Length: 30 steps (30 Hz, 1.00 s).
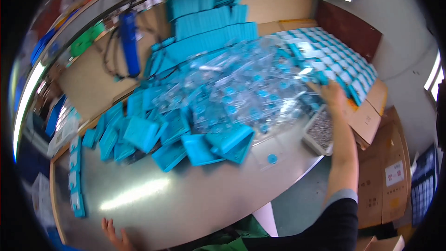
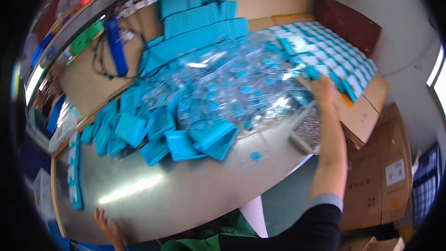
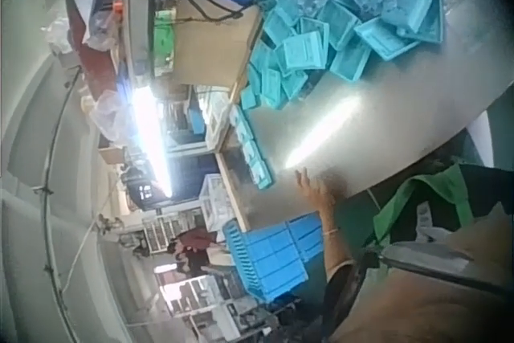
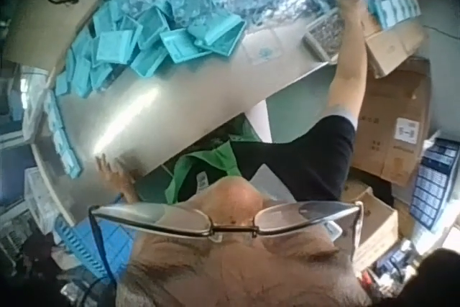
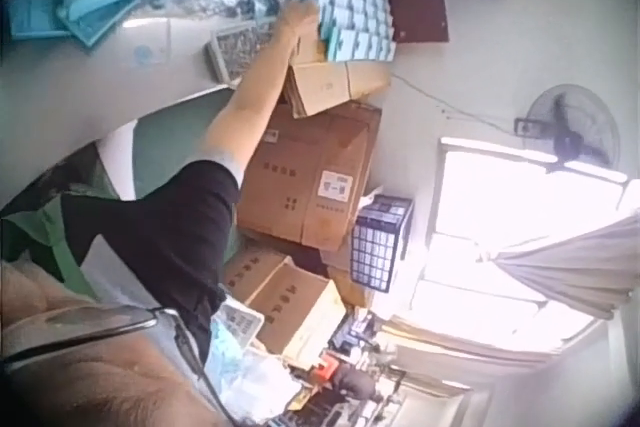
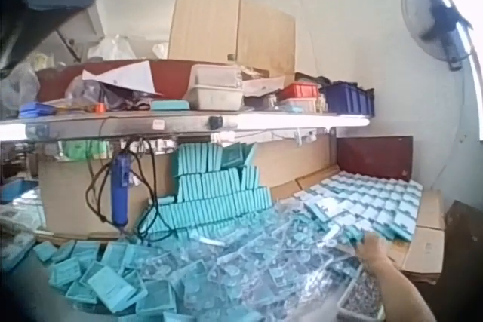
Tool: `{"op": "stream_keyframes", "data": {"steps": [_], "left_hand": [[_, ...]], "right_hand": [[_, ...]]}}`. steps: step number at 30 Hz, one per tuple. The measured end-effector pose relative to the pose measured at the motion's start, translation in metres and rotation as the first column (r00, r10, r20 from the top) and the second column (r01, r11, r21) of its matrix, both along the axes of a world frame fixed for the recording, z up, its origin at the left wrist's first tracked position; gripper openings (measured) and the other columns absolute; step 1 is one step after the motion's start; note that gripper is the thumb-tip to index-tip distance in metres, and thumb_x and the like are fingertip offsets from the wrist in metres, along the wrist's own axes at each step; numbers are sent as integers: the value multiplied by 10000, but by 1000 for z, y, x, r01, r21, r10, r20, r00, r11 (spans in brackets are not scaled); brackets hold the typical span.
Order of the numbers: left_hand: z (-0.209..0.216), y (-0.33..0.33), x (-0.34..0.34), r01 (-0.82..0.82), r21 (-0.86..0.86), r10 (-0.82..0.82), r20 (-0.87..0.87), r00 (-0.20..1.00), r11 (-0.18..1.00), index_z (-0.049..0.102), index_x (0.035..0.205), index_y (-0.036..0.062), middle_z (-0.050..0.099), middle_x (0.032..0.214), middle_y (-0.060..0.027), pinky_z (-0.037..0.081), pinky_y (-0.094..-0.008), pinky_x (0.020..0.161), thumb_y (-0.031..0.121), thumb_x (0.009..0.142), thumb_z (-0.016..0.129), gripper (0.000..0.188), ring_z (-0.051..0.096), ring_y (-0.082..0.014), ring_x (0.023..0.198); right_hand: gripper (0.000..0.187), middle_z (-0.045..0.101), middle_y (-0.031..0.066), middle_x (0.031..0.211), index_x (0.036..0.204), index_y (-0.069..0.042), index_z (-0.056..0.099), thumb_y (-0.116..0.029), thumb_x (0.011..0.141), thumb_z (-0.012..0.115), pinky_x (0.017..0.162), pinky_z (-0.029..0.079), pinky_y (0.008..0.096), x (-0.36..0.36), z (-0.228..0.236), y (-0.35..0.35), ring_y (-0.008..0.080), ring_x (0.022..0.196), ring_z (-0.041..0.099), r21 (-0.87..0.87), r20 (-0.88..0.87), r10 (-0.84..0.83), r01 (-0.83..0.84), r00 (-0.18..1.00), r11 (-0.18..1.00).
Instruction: Assembling analog ammeters by attaching components and protective covers at a workbench.
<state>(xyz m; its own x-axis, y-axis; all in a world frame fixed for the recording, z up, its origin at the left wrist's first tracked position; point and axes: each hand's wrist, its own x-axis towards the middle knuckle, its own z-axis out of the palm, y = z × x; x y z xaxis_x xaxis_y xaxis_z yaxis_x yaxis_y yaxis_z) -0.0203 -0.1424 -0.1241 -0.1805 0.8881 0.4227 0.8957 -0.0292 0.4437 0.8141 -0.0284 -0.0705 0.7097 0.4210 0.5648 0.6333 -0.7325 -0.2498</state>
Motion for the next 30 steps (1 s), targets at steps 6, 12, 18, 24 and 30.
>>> {"op": "stream_keyframes", "data": {"steps": [6, 12, 18, 24, 30], "left_hand": [[32, 9, 76, 228, 171, -258, 185, 948, 959, 560, 1057, -6, 495, 1208, -168, 434, -332, 910, -27, 767, 549, 291, 499, -270, 1130], [25, 37, 177, 798, 149, -27, 986, -165, 584, 451, 1260, 4, 565, 1177, -178, 493, -348, 857, 293, 959, 448, 417, 586, -276, 1046], [8, 48, 159, 766, 272, 289, 812, -508, 582, 337, 1348, 55, 498, 1283, -178, 553, -404, 791, 438, 961, 341, 544, 596, -298, 1044], [8, 24, 127, 673, 220, 171, 869, -464, 706, 347, 1323, 68, 531, 1233, -154, 561, -409, 740, 319, 919, 419, 481, 611, -275, 996], [8, 16, 134, 656, 159, 143, 913, -382, 738, 356, 1302, 34, 555, 1173, -140, 546, -396, 693, 254, 875, 516, 506, 616, -234, 946]], "right_hand": [[180, 655, 110, 733, 919, -45, 660, -208, 851, 624, 580, 454, 349, -55, 50, -44, 245, 652, 629, 279, 210, 310, -360, 927, 890], [196, 675, 136, 941, 912, -28, 645, 49, 734, 622, 705, 527, 337, -335, 42, -61, 283, 823, 666, 117, 219, 952, -975, 213, 191], [260, 629, 170, 1034, 930, -13, 614, -27, 683, 696, 655, 530, 341, -454, 17, -74, 278, 806, 648, 53, -47, 961, -961, -274, -271], [280, 596, 178, 1081, 971, -13, 593, -56, 723, 717, 659, 516, 294, -485, 42, -72, 223, 841, 648, 361, -439, 838, -918, -324, -166], [266, 628, 185, 1030, 1137, 1, 397, -143, 943, 508, 789, 502, 325, -500, 36, -71, 204, 880, 626, 875, -308, 728, -482, -613, -35]]}}
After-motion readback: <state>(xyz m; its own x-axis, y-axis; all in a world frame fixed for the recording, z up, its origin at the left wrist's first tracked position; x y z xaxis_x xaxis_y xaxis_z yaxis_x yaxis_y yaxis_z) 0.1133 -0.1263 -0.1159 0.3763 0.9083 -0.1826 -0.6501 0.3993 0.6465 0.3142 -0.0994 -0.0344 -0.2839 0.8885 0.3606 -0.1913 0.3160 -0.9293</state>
